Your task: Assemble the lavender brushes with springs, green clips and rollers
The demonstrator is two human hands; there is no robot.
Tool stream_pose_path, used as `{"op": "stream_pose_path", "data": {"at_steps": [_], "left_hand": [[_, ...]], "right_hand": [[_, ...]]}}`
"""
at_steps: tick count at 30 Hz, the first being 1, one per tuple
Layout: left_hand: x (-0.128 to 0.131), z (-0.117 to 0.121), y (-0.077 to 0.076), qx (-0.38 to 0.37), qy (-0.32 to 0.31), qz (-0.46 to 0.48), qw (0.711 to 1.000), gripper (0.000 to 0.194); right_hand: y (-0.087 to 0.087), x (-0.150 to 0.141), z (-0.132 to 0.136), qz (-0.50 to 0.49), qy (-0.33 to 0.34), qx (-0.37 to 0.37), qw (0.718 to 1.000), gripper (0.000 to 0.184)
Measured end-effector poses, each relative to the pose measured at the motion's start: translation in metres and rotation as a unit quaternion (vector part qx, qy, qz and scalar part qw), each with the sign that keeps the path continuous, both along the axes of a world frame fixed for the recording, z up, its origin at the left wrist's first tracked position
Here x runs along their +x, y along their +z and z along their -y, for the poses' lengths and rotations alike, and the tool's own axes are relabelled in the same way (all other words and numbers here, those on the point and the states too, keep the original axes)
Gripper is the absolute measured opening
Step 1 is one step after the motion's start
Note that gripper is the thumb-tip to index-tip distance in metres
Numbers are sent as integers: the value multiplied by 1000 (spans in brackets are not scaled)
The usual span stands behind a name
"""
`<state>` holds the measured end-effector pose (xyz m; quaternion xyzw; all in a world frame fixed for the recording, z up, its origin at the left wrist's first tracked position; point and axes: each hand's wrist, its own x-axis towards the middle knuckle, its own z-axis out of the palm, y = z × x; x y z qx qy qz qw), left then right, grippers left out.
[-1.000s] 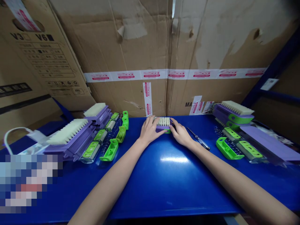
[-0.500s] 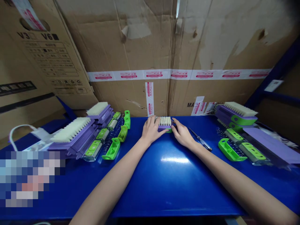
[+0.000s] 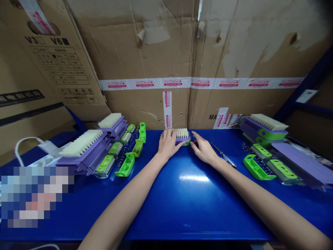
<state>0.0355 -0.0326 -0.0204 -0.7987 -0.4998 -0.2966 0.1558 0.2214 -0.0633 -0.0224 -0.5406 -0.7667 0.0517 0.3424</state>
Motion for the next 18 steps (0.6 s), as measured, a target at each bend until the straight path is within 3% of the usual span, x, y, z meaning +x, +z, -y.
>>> {"op": "stream_pose_path", "data": {"at_steps": [5, 11, 14, 18], "left_hand": [[0, 1, 2, -6, 2, 4, 1000, 66], [1, 2, 3, -13, 2, 6, 1000, 65], [0, 1, 3, -12, 4, 3, 1000, 66], [0, 0, 2, -8, 1, -4, 1000, 67]], "right_hand": [[44, 6, 15, 75, -46, 33, 996, 41], [108, 37, 53, 34, -116, 95, 988, 27], [117, 67, 69, 81, -167, 56, 981, 21], [99, 121, 68, 180, -225, -49, 956, 16]]}}
